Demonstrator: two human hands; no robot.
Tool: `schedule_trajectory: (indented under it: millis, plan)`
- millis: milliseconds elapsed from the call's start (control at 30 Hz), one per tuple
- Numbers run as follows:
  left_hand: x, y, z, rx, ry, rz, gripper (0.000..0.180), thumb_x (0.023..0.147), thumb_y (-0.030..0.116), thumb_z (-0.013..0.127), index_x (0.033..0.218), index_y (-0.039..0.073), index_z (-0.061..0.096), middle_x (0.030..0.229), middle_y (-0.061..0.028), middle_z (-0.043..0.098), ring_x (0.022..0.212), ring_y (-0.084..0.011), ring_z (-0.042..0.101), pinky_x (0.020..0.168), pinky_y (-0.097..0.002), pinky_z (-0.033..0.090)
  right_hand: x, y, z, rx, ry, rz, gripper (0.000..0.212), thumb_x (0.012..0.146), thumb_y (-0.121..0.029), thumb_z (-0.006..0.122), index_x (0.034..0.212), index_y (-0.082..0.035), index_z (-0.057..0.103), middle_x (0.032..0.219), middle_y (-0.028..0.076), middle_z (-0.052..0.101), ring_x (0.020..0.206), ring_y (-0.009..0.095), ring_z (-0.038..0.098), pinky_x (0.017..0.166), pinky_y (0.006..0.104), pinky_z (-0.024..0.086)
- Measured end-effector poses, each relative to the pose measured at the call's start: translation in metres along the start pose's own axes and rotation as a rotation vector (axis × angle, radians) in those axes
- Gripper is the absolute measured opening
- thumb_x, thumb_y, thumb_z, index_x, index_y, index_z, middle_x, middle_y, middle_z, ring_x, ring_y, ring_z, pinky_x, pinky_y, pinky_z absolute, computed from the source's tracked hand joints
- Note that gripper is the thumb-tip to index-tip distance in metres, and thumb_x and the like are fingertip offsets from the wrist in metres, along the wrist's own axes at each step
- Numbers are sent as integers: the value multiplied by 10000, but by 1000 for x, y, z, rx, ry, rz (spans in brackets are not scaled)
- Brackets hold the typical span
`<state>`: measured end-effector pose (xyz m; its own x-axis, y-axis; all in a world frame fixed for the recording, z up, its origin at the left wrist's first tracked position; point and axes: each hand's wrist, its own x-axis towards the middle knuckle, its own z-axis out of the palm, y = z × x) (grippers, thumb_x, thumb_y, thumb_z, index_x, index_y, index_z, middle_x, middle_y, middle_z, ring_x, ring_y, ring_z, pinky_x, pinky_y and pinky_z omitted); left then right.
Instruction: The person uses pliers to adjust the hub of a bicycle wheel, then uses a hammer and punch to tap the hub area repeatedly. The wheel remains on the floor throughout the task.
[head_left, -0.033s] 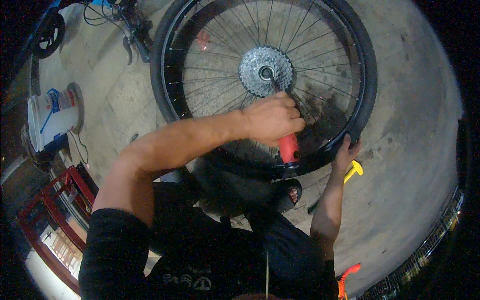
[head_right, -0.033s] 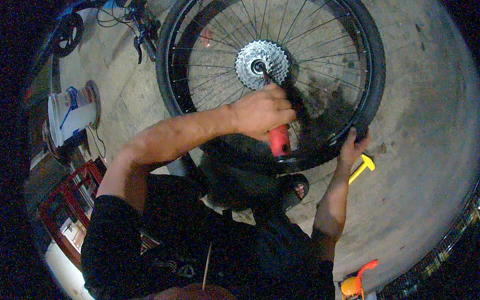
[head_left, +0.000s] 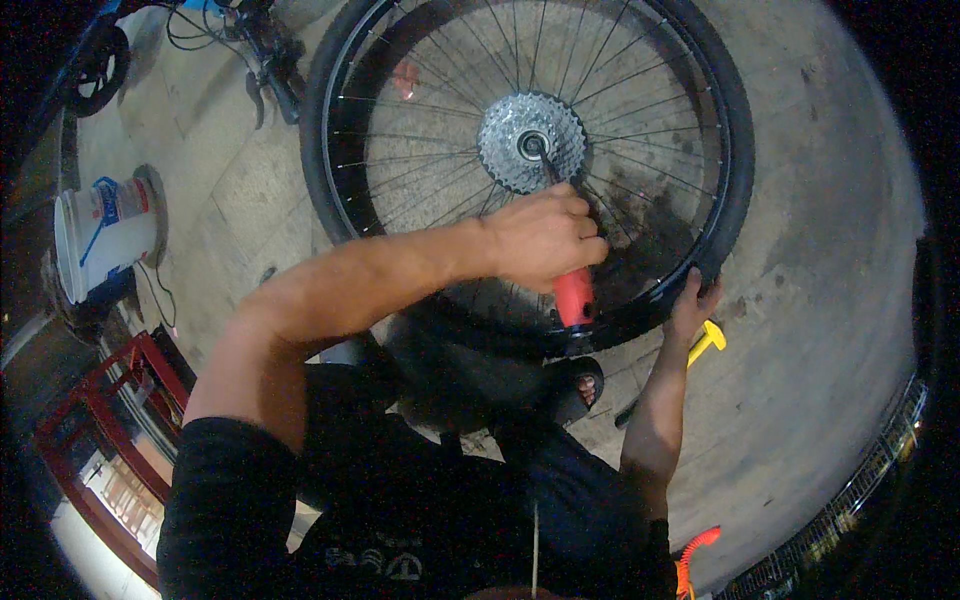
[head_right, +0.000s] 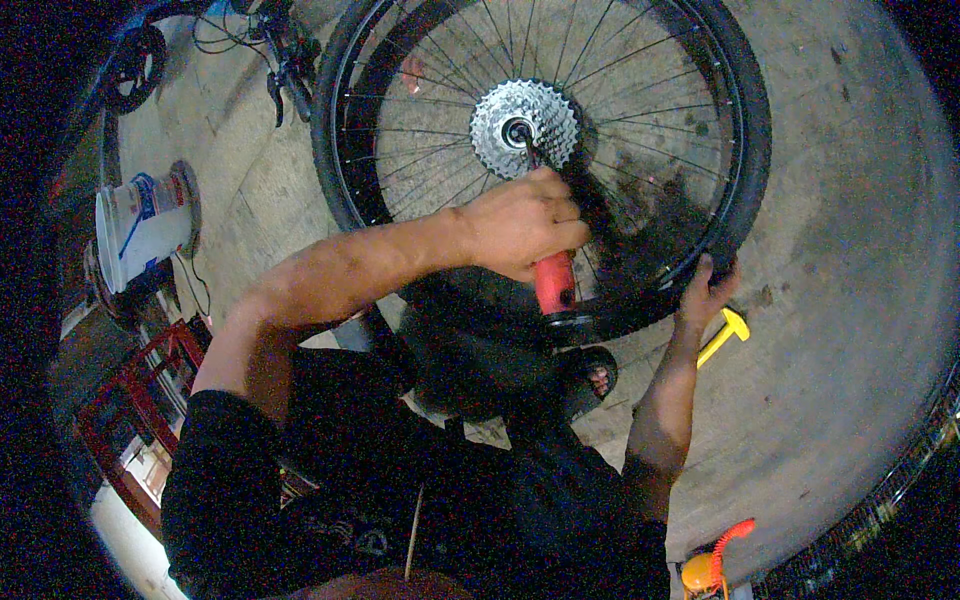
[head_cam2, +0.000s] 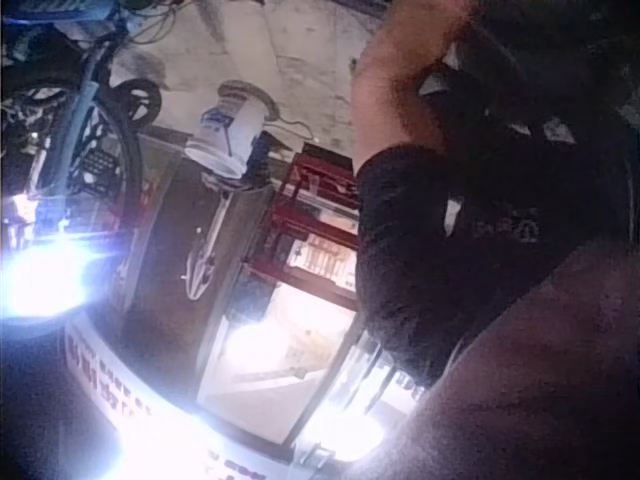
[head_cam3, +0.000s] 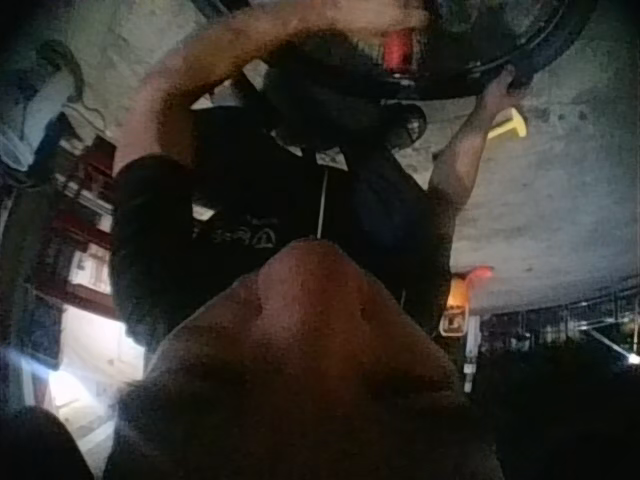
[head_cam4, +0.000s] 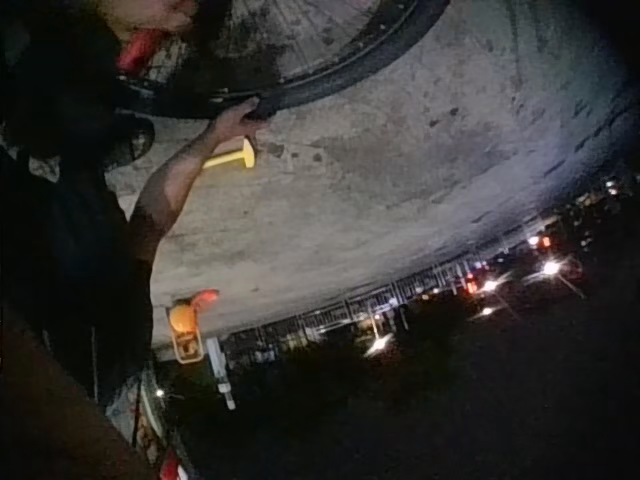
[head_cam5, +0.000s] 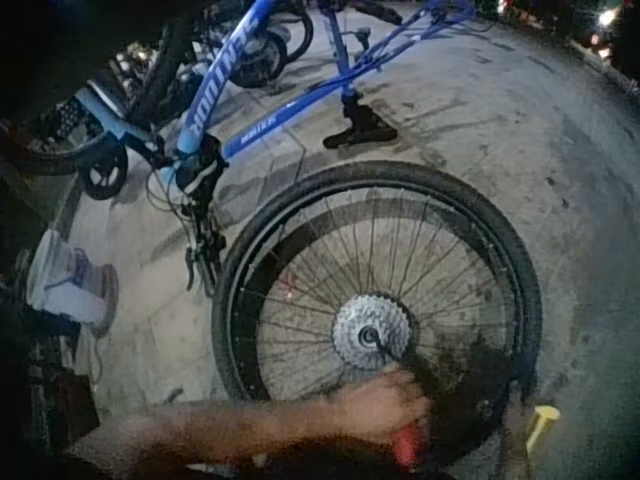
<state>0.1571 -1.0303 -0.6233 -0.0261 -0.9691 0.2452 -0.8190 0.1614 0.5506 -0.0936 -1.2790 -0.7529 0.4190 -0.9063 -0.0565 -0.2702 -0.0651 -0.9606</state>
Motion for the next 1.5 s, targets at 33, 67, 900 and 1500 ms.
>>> schedule_trajectory:
  millis: [33, 67, 900, 1500]
  plan:
    - [-2, 0, 0, 4, -11, 24, 355, 586, 288, 710, 832, 109, 528, 757, -58, 562, 748, -288, 562, 711, -413, 419, 1, 3, -3, -13, -10, -3, 470, 899, -167, 625, 1285, 4, 418, 1128, 85, 559, 977, 171, 533, 858, 290, 424]
    - [-3, 0, -2, 11, -23, 44, 350, 589, 292, 708, 827, 107, 530, 756, -54, 563, 746, -283, 564, 709, -410, 418, 1, 2, -2, -22, -25, -5, 474, 899, -167, 626, 1288, 5, 415, 1135, 84, 557, 978, 168, 533, 856, 288, 427]
    - [-1, 0, 3, 57, 54, 5, 337, 578, 270, 732, 806, 133, 526, 769, -43, 555, 779, -259, 556, 724, -390, 413, -1, -12, 2, -35, 6, 102, 543, 883, -138, 640, 1337, -23, 364, 1190, 112, 548, 1041, 209, 526, 918, 319, 417]
    - [20, 8, 2, -17, 381, -159, 314, 648, 221, 746, 894, 94, 597, 896, -113, 554, 862, -319, 531, 724, -416, 427, -7, -4, 0, 83, -80, 72, 534, 930, -179, 574, 1368, -36, 305, 1135, 109, 558, 968, 187, 541, 837, 304, 448]
